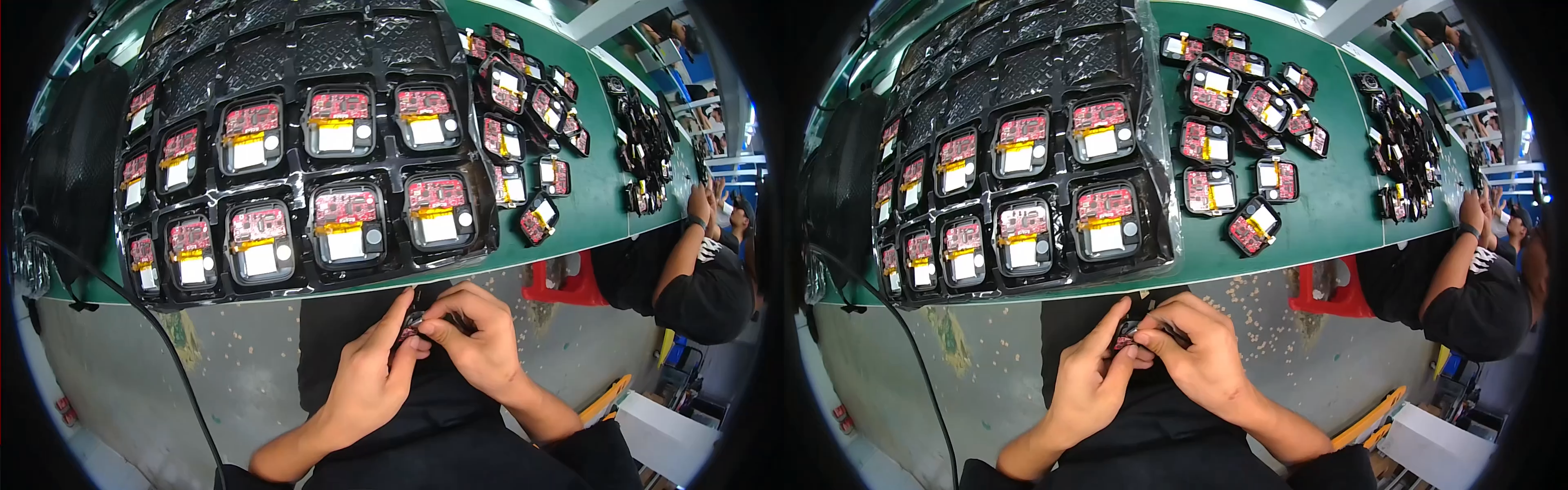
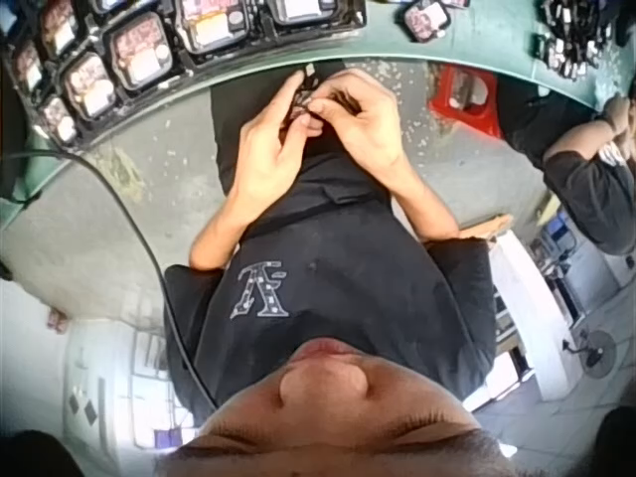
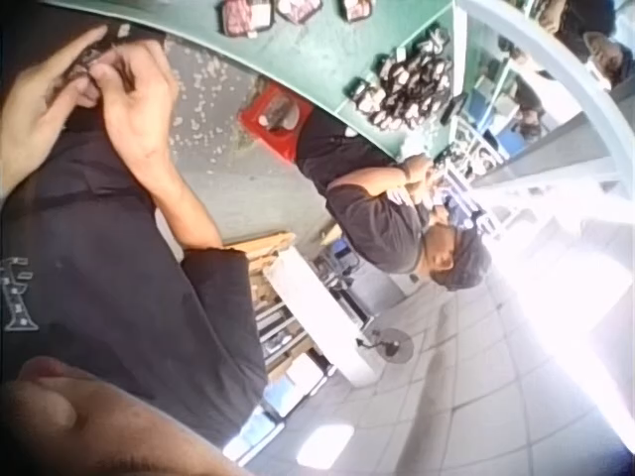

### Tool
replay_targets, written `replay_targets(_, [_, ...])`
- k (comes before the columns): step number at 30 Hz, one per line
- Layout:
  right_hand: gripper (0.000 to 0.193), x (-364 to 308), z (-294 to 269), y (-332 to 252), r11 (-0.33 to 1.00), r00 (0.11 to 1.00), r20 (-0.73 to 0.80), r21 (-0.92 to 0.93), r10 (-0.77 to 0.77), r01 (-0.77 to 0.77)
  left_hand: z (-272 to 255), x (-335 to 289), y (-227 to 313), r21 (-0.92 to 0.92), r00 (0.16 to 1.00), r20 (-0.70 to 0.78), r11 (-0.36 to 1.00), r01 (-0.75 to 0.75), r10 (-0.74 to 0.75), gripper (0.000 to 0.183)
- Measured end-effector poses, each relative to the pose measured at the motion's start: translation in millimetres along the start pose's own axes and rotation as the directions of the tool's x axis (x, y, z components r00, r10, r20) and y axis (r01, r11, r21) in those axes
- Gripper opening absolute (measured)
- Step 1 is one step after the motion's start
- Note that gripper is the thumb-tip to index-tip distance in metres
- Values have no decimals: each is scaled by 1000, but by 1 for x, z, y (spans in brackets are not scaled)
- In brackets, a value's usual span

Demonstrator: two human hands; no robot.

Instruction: Assembling small electronic devices by installing batteries and components into plastic casings using tweezers on a factory line.

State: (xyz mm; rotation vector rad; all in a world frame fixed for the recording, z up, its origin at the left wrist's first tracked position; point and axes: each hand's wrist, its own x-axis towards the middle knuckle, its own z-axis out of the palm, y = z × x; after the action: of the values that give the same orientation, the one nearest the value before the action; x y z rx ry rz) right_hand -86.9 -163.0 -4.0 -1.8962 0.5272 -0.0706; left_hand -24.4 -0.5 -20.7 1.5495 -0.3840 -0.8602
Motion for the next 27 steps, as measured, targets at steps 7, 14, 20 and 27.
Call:
replay_targets(7, [25,2,-12,8,994,995,96,107,-22,12,-2,-1,13,101,998,21,993,-59,57,69])
replay_targets(14, [21,3,-22,7,999,986,163,30,-21,17,-1,4,15,123,993,98,989,-78,66,71])
replay_targets(20, [29,3,-24,16,992,962,264,115,-77,48,-3,6,27,1,992,59,994,112,-112,62])
replay_targets(27, [32,8,-42,22,995,896,439,100,-67,26,2,10,31,-66,984,128,989,133,-124,61])
